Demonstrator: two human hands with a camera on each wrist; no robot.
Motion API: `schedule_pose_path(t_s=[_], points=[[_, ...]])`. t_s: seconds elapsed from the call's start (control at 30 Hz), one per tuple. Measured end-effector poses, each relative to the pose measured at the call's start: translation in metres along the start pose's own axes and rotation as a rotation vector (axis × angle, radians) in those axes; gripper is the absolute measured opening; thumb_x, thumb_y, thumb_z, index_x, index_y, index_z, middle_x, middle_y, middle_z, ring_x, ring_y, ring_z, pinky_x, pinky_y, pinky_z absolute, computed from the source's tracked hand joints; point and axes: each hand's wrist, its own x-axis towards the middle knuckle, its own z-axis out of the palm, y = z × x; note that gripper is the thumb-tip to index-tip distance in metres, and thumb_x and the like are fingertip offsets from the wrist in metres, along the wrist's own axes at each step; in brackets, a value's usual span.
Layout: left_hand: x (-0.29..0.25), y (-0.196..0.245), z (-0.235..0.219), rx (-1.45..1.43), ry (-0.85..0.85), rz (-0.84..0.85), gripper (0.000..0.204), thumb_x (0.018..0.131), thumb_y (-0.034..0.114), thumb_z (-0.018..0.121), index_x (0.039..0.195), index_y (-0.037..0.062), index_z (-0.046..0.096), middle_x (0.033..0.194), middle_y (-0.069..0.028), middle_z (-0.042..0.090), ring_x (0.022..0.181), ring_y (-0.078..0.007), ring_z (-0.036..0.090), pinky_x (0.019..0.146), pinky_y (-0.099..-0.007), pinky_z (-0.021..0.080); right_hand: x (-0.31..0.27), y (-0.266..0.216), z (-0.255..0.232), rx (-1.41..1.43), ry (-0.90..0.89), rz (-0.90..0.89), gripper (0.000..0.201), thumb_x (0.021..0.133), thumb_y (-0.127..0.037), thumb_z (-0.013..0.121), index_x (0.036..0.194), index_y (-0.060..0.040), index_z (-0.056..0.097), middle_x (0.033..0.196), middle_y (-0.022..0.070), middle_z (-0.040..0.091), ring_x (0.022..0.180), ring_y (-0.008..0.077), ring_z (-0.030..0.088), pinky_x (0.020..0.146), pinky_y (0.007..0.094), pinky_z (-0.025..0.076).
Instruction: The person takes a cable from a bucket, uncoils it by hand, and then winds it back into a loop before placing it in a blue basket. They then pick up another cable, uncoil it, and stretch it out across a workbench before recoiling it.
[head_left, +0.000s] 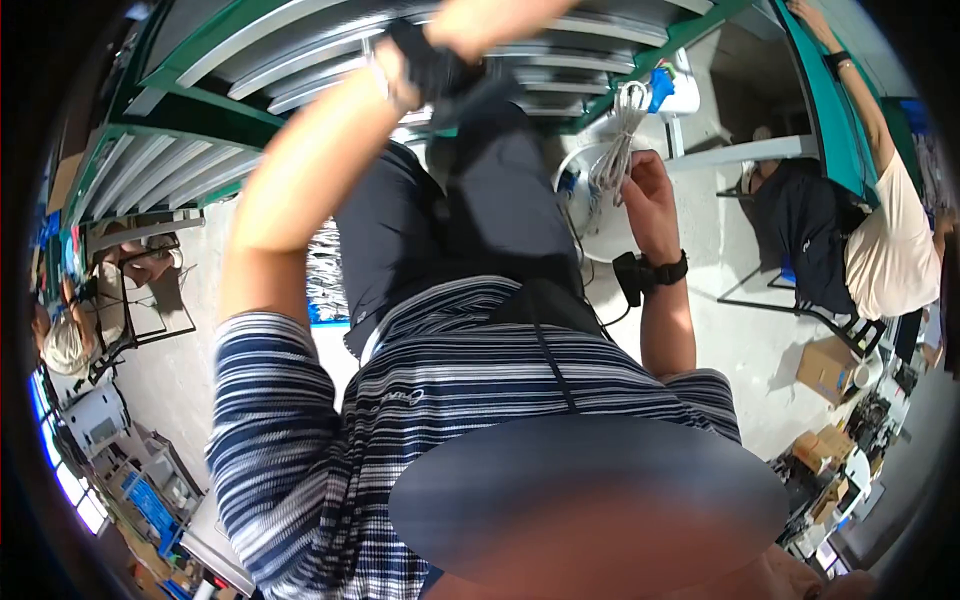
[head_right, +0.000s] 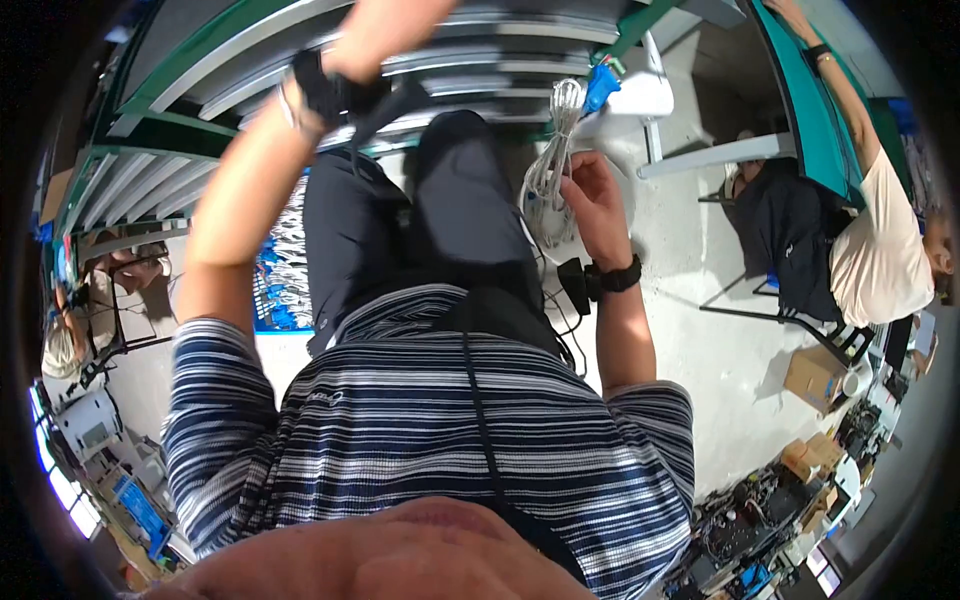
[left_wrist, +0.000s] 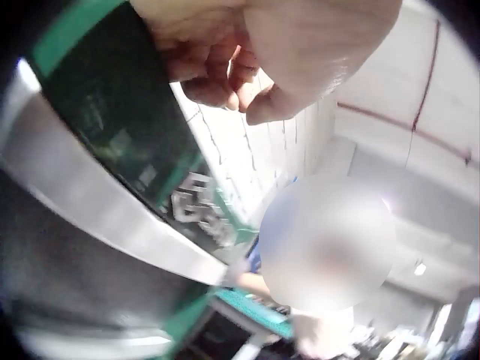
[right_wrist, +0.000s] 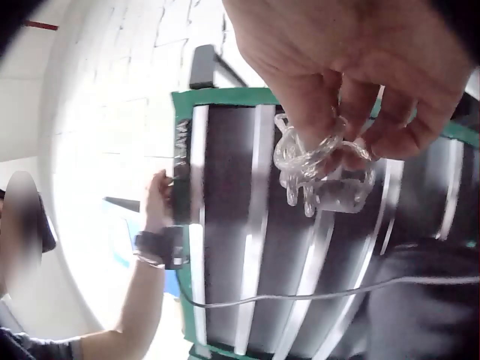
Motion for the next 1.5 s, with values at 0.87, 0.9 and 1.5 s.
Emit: schedule_pose_path(t_s=[0.87, 0.9, 1.5], points=[[-0.251, -0.021, -0.109, -0.422, -0.288, -0.748, 0.043, 0.100, 0.045, 0.048, 0.095, 0.0044, 0.062, 0.067, 0.0019, 0.056, 0.053, -0.0064, 0.046, 0.053, -0.0221, 0.039, 0.052, 0.010, 0.175, 0.515, -0.373, 0.442, 0.038, 0.102, -0.037, 0.047, 0.113, -0.0024, 0.059, 0.109, 0.0058, 0.062, 0.080, 0.0099, 0.050, 0.081, 0.0262, 0.046], [-0.254, -0.021, -0.109, -0.522, -0.285, -0.772, 0.046, 0.102, 0.044, 0.042, 0.098, 0.0027, 0.061, 0.070, -0.0002, 0.056, 0.054, -0.0067, 0.045, 0.053, -0.0218, 0.039, 0.051, 0.015, 0.176, 0.644, -0.385, 0.449, 0.038, 0.102, -0.037, 0.049, 0.113, -0.0027, 0.059, 0.105, 0.0041, 0.061, 0.079, 0.0090, 0.049, 0.080, 0.0254, 0.045], [-0.267, -0.009, -0.102, -0.014, 0.030, -0.657, 0.037, 0.092, 0.017, 0.065, 0.124, 0.0017, 0.054, 0.091, -0.0046, 0.066, 0.076, -0.0073, 0.059, 0.068, -0.0232, 0.049, 0.036, 0.021, 0.191, 0.521, -0.163, 0.191, 0.031, 0.099, -0.032, 0.056, 0.111, -0.0038, 0.059, 0.091, 0.0028, 0.061, 0.076, 0.0113, 0.054, 0.070, 0.0258, 0.044]])
